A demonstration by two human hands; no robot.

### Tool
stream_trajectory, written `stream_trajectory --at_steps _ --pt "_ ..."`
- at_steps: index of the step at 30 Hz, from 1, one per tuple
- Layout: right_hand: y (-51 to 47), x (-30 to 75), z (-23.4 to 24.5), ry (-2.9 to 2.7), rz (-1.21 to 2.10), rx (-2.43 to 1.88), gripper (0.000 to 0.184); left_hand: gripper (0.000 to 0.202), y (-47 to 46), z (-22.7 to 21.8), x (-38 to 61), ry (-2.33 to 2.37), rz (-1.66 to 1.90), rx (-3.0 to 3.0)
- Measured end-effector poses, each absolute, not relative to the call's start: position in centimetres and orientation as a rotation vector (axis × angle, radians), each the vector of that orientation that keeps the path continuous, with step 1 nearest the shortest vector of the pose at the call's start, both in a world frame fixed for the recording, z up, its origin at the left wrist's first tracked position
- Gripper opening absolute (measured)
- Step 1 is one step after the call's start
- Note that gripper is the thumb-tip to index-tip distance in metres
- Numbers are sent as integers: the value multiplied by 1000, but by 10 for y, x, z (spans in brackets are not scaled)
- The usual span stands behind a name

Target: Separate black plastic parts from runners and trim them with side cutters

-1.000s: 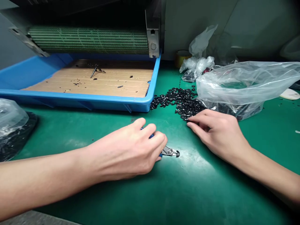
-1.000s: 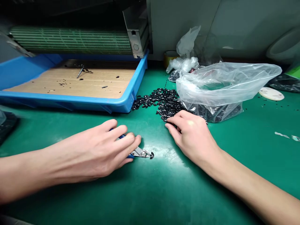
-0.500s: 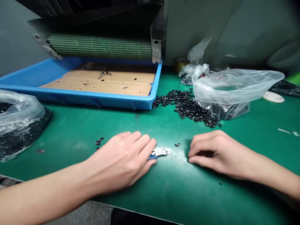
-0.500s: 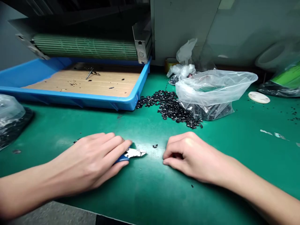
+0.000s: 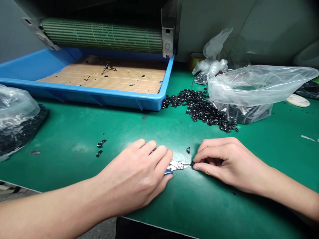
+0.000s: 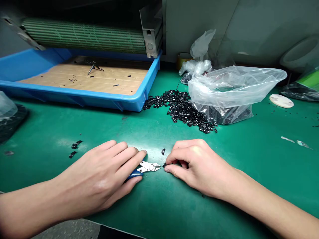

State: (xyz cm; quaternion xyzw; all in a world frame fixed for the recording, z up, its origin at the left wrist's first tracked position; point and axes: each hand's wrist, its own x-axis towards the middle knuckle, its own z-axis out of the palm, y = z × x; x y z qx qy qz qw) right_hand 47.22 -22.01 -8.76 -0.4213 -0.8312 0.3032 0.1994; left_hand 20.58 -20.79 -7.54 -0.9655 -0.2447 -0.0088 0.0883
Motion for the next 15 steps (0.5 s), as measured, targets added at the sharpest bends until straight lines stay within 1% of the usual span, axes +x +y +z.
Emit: stream_trajectory --at_steps 7,15 --pt "-220 471 -87 -2337 857 -1166 11 37 -203 -74 208 -755 -45 -2873" --pt "-222 469 -92 -2332 848 -1123 16 37 -195 -72 215 -656 21 -2890"
